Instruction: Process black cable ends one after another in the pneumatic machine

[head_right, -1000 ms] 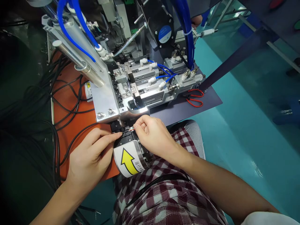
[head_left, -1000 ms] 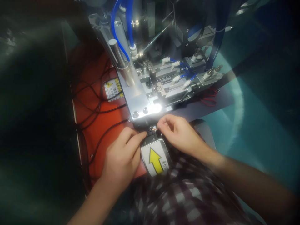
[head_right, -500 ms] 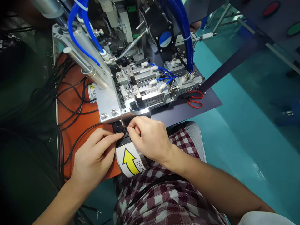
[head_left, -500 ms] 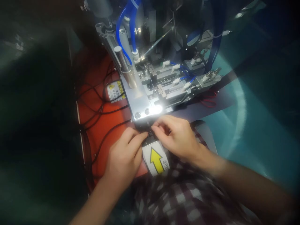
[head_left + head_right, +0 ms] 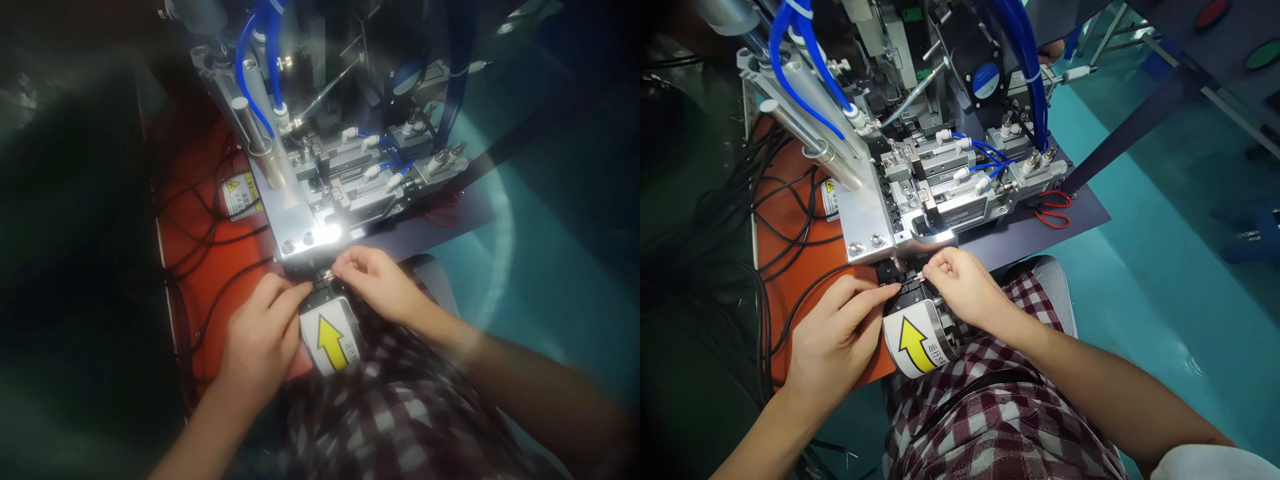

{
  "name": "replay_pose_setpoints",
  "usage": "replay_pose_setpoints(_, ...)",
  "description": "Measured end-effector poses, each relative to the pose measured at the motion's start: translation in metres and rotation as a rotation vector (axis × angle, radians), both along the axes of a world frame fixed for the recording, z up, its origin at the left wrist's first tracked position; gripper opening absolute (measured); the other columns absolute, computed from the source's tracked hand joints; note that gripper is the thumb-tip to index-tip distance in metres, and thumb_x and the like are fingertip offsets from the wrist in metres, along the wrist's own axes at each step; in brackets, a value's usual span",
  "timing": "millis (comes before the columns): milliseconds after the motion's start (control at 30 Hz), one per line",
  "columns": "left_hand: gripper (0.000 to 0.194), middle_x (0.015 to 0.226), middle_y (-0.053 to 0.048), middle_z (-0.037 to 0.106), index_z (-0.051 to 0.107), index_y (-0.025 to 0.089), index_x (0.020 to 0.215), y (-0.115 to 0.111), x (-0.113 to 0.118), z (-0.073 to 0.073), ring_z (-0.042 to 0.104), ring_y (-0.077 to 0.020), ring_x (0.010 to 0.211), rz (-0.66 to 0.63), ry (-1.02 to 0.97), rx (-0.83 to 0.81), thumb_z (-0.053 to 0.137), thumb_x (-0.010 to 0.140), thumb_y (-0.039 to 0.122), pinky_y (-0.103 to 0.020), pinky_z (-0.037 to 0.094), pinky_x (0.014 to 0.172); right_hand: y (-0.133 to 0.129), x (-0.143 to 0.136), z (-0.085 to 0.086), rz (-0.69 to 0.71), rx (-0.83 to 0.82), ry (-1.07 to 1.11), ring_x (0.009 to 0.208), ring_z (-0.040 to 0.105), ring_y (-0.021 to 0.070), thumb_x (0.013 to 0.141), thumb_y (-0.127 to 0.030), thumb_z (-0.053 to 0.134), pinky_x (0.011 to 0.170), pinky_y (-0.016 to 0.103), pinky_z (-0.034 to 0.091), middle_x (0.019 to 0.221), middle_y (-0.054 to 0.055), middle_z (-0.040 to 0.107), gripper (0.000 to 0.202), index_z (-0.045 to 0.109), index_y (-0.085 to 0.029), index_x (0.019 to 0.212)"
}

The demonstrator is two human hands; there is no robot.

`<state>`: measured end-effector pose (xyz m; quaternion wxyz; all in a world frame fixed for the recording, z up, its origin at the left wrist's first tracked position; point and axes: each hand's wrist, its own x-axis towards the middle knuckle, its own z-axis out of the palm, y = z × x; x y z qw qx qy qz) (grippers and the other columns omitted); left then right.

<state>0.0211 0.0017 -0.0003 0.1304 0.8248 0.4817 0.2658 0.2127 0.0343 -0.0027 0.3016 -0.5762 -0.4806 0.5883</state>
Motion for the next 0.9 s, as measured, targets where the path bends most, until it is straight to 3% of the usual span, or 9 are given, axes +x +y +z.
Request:
replay_pose_setpoints(67, 0.024, 0.086, -0.002, 0.057, 0.065, 0.017, 0.103, 0.000, 0.000, 0.000, 0.058, -0.0101, 0.076, -0.006, 0.003, 0.001, 0.048, 0.089, 0.007, -0.020, 0.048, 0.066, 0.002, 0.001, 0.002, 0.021, -0.055, -0.006, 0.054, 0.041, 0.0088, 0.080, -0.028, 0.059, 0.050, 0.022, 0.030, 0.062, -0.003, 0.050, 0.016, 0.057, -0.015, 0.071)
replay_pose_setpoints(200, 0.025, 0.087, -0.001, 0.057, 0.065, 0.017, 0.105, 0.000, -0.001, 0.001, 0.058, -0.0095, 0.077, -0.019, 0.004, 0.004, 0.050, 0.088, 0.005, -0.019, 0.048, 0.068, 0.002, 0.006, -0.004, 0.023, -0.277, 0.208, 0.043, 0.031, 0.0052, 0.083, -0.031, 0.057, 0.045, 0.021, 0.024, 0.049, -0.008, 0.041, 0.028, 0.050, -0.016, 0.061)
replay_pose_setpoints(333, 0.027, 0.087, -0.001, 0.058, 0.064, 0.018, 0.105, 0.000, -0.002, 0.000, 0.058, -0.0097, 0.075, -0.016, 0.013, 0.004, 0.049, 0.089, 0.005, -0.019, 0.048, 0.066, -0.005, 0.007, -0.010, -0.116, -0.121, 0.259, 0.047, 0.047, 0.0056, 0.083, -0.030, 0.059, 0.050, 0.021, 0.038, 0.068, -0.003, 0.060, 0.016, 0.063, -0.015, 0.080)
replay_pose_setpoints(600, 0.021, 0.088, -0.002, 0.062, 0.064, 0.013, 0.100, 0.001, 0.000, 0.001, 0.060, -0.0085, 0.079, -0.005, 0.056, 0.102, 0.054, 0.086, 0.002, -0.016, 0.047, 0.072, -0.010, -0.004, -0.004, -0.164, -0.045, 0.159, 0.054, 0.056, 0.0086, 0.079, -0.022, 0.066, 0.055, 0.022, 0.046, 0.064, -0.003, 0.061, 0.010, 0.064, -0.013, 0.074)
replay_pose_setpoints(900, 0.021, 0.089, -0.004, 0.064, 0.064, 0.011, 0.098, 0.004, -0.002, 0.000, 0.061, -0.0096, 0.082, -0.040, 0.033, 0.106, 0.055, 0.084, -0.002, -0.017, 0.047, 0.077, -0.012, -0.001, -0.005, 0.015, 0.115, -0.124, 0.055, 0.059, 0.0104, 0.089, -0.024, 0.052, 0.056, 0.023, 0.043, 0.061, -0.004, 0.059, 0.016, 0.058, -0.017, 0.076)
